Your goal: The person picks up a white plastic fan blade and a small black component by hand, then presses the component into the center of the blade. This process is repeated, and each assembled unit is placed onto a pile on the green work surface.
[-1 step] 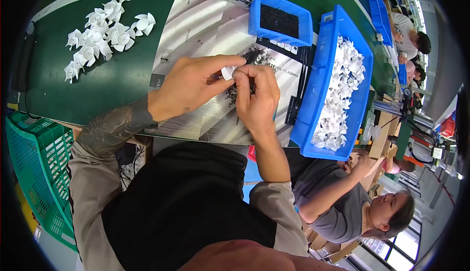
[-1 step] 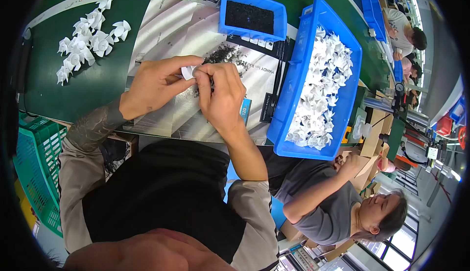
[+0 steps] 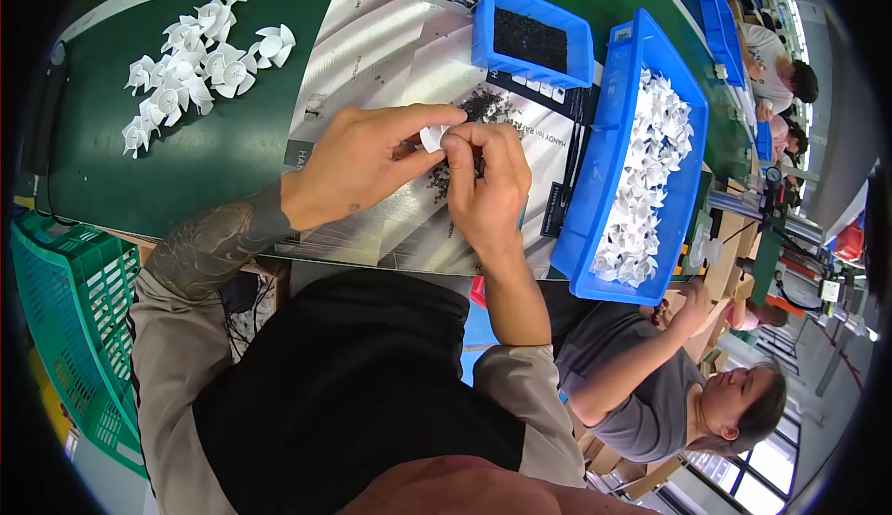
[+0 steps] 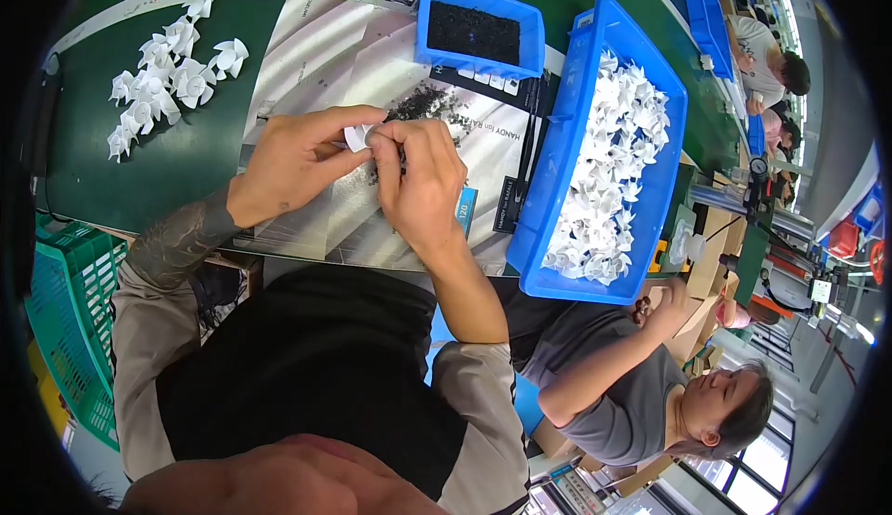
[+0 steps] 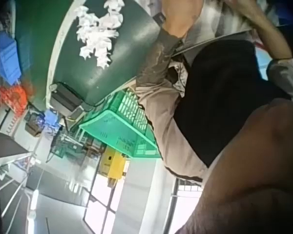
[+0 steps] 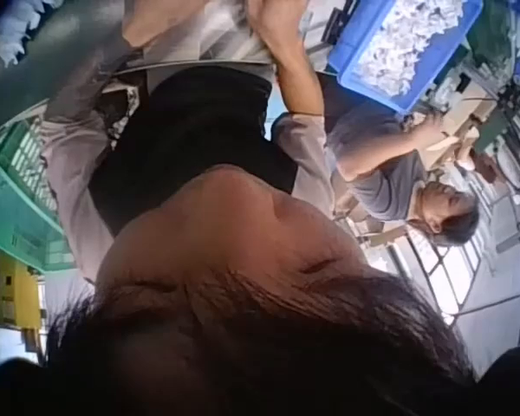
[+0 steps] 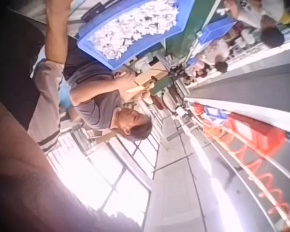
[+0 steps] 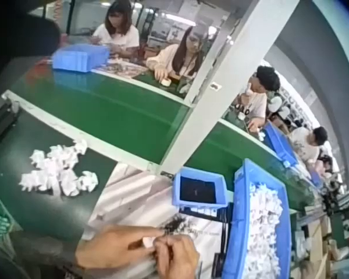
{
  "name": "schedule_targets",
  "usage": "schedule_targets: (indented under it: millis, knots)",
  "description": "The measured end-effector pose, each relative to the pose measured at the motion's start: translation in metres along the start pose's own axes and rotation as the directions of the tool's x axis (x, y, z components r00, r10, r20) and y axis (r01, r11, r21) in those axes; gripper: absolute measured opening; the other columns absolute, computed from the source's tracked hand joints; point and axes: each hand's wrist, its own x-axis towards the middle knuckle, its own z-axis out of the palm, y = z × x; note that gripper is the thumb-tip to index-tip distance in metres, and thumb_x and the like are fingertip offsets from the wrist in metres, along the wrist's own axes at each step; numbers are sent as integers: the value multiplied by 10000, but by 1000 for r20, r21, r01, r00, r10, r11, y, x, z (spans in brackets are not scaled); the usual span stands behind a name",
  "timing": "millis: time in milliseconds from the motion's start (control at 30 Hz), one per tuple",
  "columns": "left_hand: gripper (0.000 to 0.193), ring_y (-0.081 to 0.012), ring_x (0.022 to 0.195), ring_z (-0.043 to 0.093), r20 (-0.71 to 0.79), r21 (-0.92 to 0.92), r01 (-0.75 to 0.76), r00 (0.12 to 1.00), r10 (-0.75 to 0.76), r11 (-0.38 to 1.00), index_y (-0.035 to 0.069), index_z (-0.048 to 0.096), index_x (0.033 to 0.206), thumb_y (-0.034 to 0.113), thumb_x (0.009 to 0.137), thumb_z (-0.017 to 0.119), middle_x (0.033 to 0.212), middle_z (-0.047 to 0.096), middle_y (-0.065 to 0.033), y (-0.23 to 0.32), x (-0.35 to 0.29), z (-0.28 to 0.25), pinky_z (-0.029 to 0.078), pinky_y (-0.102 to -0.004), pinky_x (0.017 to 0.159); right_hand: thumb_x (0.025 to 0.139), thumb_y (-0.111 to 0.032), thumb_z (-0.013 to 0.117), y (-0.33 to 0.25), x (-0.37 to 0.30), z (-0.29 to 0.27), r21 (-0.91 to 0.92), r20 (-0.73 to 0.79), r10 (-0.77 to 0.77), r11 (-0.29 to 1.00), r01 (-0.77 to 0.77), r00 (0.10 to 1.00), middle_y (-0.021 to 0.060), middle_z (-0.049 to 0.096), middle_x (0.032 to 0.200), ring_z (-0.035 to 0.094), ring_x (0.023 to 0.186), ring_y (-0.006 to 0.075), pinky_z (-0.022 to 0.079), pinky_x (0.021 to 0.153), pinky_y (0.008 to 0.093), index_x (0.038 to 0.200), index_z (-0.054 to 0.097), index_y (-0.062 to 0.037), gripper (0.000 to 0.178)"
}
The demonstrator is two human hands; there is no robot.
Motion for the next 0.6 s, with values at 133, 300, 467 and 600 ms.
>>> schedule_targets:
  millis: [133,300,467,600]
  knots:
    - [378,-69,649,626,49,-20,75,996,-74,997,41,622,1171,37,803,710,825,686,-83,7,1,-1,508,-219,585,759,8,689,2,0,0,-35,-48,-13,999,12,999,85,615,770,562,670,254,457,587,338,818,604,-19,107]
    - [380,-67,706,629,114,-160,212,974,-195,964,23,607,1186,12,816,692,853,692,-75,11,1,-3,524,-225,635,755,10,694,4,-1,-5,-20,-64,-97,995,96,993,81,592,791,536,707,244,438,611,323,846,625,-19,118]
    - [382,-63,732,626,71,-233,136,990,-123,963,15,598,1196,-2,823,678,887,688,-70,10,-1,2,530,-225,668,805,3,674,3,-8,-6,7,-94,-44,999,45,995,79,539,825,498,720,193,420,625,272,892,635,-8,96]
    - [378,-58,738,622,67,-266,167,986,-154,949,14,600,1193,-6,823,674,908,686,-68,8,-3,2,531,-222,663,832,-6,663,5,-9,-5,58,-68,-20,998,24,997,75,499,839,486,730,167,416,627,252,909,636,-3,82]
